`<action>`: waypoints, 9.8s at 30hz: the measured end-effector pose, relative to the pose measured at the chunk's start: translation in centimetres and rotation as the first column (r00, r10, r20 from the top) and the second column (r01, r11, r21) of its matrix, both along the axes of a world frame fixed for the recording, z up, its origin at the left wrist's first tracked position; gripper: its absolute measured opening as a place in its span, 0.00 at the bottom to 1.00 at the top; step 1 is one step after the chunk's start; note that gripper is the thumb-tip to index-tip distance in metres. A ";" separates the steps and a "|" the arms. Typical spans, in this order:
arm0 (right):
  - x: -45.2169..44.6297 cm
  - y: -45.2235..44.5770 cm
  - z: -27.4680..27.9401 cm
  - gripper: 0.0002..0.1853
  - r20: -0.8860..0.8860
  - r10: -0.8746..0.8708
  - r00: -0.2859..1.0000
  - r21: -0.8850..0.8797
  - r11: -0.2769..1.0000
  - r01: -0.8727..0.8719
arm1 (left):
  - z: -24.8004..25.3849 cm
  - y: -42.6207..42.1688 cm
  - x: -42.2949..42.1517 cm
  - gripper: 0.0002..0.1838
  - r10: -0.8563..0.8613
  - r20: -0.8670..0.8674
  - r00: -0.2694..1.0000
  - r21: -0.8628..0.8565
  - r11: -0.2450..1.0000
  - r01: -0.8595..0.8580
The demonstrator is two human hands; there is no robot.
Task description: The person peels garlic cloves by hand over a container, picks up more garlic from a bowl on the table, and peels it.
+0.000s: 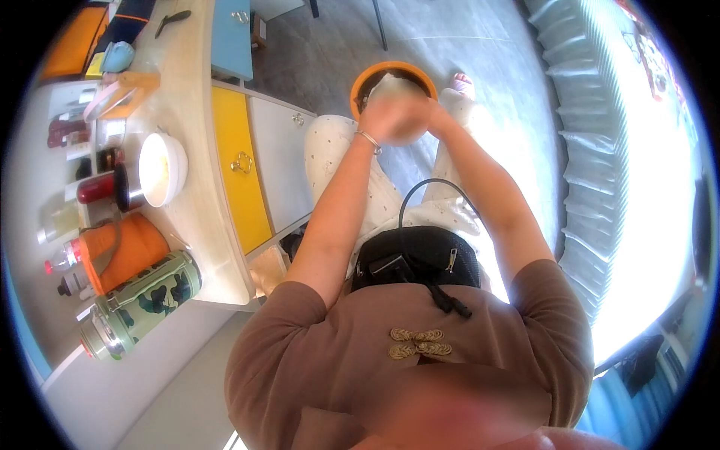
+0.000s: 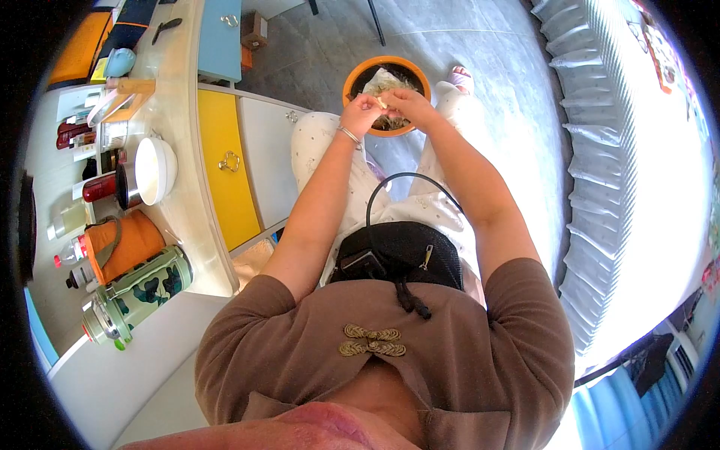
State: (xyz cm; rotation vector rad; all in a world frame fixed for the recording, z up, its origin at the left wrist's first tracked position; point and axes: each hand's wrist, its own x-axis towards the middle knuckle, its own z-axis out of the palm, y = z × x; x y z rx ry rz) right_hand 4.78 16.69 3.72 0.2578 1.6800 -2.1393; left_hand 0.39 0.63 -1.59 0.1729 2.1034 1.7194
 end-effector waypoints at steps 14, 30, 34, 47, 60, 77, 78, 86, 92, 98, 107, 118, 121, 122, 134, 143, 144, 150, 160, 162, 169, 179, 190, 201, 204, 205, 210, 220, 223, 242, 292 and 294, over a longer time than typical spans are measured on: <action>-0.6 -0.1 -3.0 0.17 0.083 -0.091 0.992 -0.215 0.971 0.107 | 0.8 -0.2 0.4 0.07 0.001 0.024 1.000 0.013 1.000 -0.001; -0.6 0.0 -3.0 0.16 0.072 -0.089 0.993 -0.278 0.955 0.106 | 2.1 -0.4 0.3 0.04 0.010 0.200 0.980 0.106 0.994 -0.032; -0.7 0.0 -3.1 0.15 0.081 -0.090 0.993 -0.285 0.952 0.110 | 2.3 -0.4 0.2 0.03 -0.004 0.218 0.976 0.155 0.987 -0.030; -0.6 0.0 -2.6 0.16 0.055 -0.142 0.988 -0.250 0.956 0.152 | 2.2 0.0 0.7 0.12 0.029 -0.005 1.000 -0.205 0.978 -0.029; -0.5 -0.3 -2.0 0.17 0.024 -0.107 0.994 -0.248 0.963 0.110 | 1.2 -0.5 0.1 0.08 0.080 0.169 0.982 0.011 0.996 -0.083; -0.6 0.4 -2.3 0.16 0.099 -0.059 0.993 -0.429 0.898 0.096 | 1.1 -0.5 0.3 0.07 0.193 -0.441 0.876 -0.141 0.950 -0.280; -0.6 0.4 -2.4 0.16 0.096 -0.062 0.993 -0.433 0.896 0.098 | 1.2 -1.0 0.1 0.07 0.100 -0.370 0.924 -0.199 0.963 -0.184; -0.6 0.3 -2.2 0.16 0.122 -0.060 0.991 -0.466 0.878 0.111 | 2.2 -0.3 0.5 0.06 0.165 -0.002 0.986 -0.204 0.965 -0.162; -0.5 0.2 -1.7 0.17 0.084 -0.055 0.995 -0.498 0.862 0.090 | 1.6 -0.3 0.5 0.04 0.112 -0.413 0.904 -0.120 0.977 -0.175; -0.7 0.3 -2.9 0.15 0.089 -0.068 0.994 -0.560 0.821 0.107 | 1.3 0.0 0.2 0.05 0.171 -0.201 0.965 0.128 0.981 -0.147; -0.7 0.2 -2.9 0.10 0.109 -0.051 0.993 -0.532 0.841 0.102 | 4.1 0.7 0.8 0.10 0.033 0.145 0.989 0.193 0.979 -0.060; -0.6 -0.2 -2.2 0.09 0.117 -0.133 0.984 -0.326 0.931 0.165 | 3.8 0.1 0.2 0.10 0.013 0.237 0.971 0.227 0.971 -0.069; -0.7 0.0 -2.7 0.11 0.057 -0.130 0.990 -0.274 0.951 0.141 | 3.5 1.2 1.0 0.09 0.036 -0.049 0.998 0.089 0.996 -0.031; -0.7 0.0 -2.9 0.11 0.057 -0.130 0.990 -0.275 0.951 0.141 | 3.4 1.3 1.0 0.09 0.036 -0.049 0.998 0.089 0.996 -0.032; -0.3 -0.3 -1.7 0.14 -0.102 -0.089 0.991 -0.194 0.979 0.068 | 4.4 0.4 0.3 0.06 0.009 0.252 0.968 0.317 0.944 -0.092; -0.1 -0.5 -1.0 0.10 -0.079 -0.065 0.995 -0.275 0.961 0.041 | 4.9 0.4 0.3 0.08 0.031 0.299 0.954 0.293 0.948 -0.123; -0.2 -0.5 -1.3 0.10 -0.079 -0.084 0.993 -0.275 0.960 0.059 | 5.2 0.6 0.5 0.09 0.050 0.301 0.952 0.266 0.955 -0.134; -0.6 0.0 -2.4 0.10 -0.049 -0.121 0.991 -0.255 0.961 0.105 | 4.7 1.2 1.0 0.10 0.050 0.100 0.994 0.169 0.983 -0.067; -0.1 0.0 -1.0 0.15 -0.118 -0.128 0.985 -0.169 0.980 0.107 | 4.9 0.9 0.9 0.10 0.078 0.223 0.972 0.226 0.966 -0.129; 0.0 -0.7 -1.2 0.15 -0.196 -0.128 0.972 -0.084 0.990 0.114 | 4.9 0.8 0.8 0.10 0.078 0.232 0.970 0.185 0.975 -0.123; 0.0 -0.1 -1.5 0.14 -0.182 -0.053 0.982 -0.076 0.996 0.039 | 3.5 0.6 0.7 0.15 0.062 -0.024 0.998 -0.067 0.996 -0.064; 0.4 0.0 -0.6 0.16 -0.193 -0.038 0.980 -0.093 0.995 0.020 | 3.1 0.3 0.3 0.16 0.073 0.097 0.993 0.003 0.997 -0.074; 0.2 -0.1 -1.4 0.14 -0.221 -0.117 0.968 -0.152 0.985 0.084 | 5.6 1.3 1.3 0.11 0.071 0.122 0.990 0.186 0.978 -0.093; 0.2 -0.5 -0.8 0.17 -0.158 -0.062 0.985 -0.199 0.979 0.030 | 3.5 1.2 1.1 0.16 0.223 -0.153 0.963 0.110 0.972 -0.208; 0.4 -0.7 -0.4 0.17 -0.142 -0.078 0.987 -0.250 0.967 0.040 | 4.4 0.9 0.8 0.19 0.241 0.122 0.963 0.221 0.939 -0.263; 0.5 -0.7 -0.5 0.17 -0.130 -0.086 0.988 -0.259 0.965 0.050 | 4.7 0.6 0.8 0.19 0.227 0.220 0.949 0.192 0.943 -0.270; 0.3 -0.5 -0.9 0.16 -0.166 -0.137 0.977 -0.267 0.960 0.089 | 5.6 0.5 1.2 0.24 0.132 0.234 0.963 0.080 0.985 -0.154; -0.1 -0.3 -2.0 0.12 -0.193 -0.150 0.970 -0.162 0.980 0.119 | 4.4 1.0 1.4 0.17 -0.019 0.218 0.976 0.184 0.983 -0.022; 0.0 -0.2 -2.2 0.13 -0.175 -0.209 0.962 -0.236 0.958 0.165 | 4.1 0.9 1.4 0.15 -0.075 0.156 0.985 0.197 0.979 0.043; 0.2 0.2 -0.6 0.14 -0.225 -0.069 0.972 -0.004 0.998 0.069 | 5.2 0.2 1.1 0.11 -0.149 0.394 0.907 0.333 0.943 0.010; -0.1 0.0 -2.2 0.16 0.000 -0.144 0.990 -0.529 0.840 0.123 | 4.9 0.8 1.1 0.09 -0.082 0.346 0.935 0.281 0.959 -0.020; -0.1 0.0 -2.3 0.16 0.004 -0.138 0.990 -0.540 0.833 0.118 | 4.9 0.7 0.9 0.09 -0.076 0.367 0.927 0.291 0.956 -0.037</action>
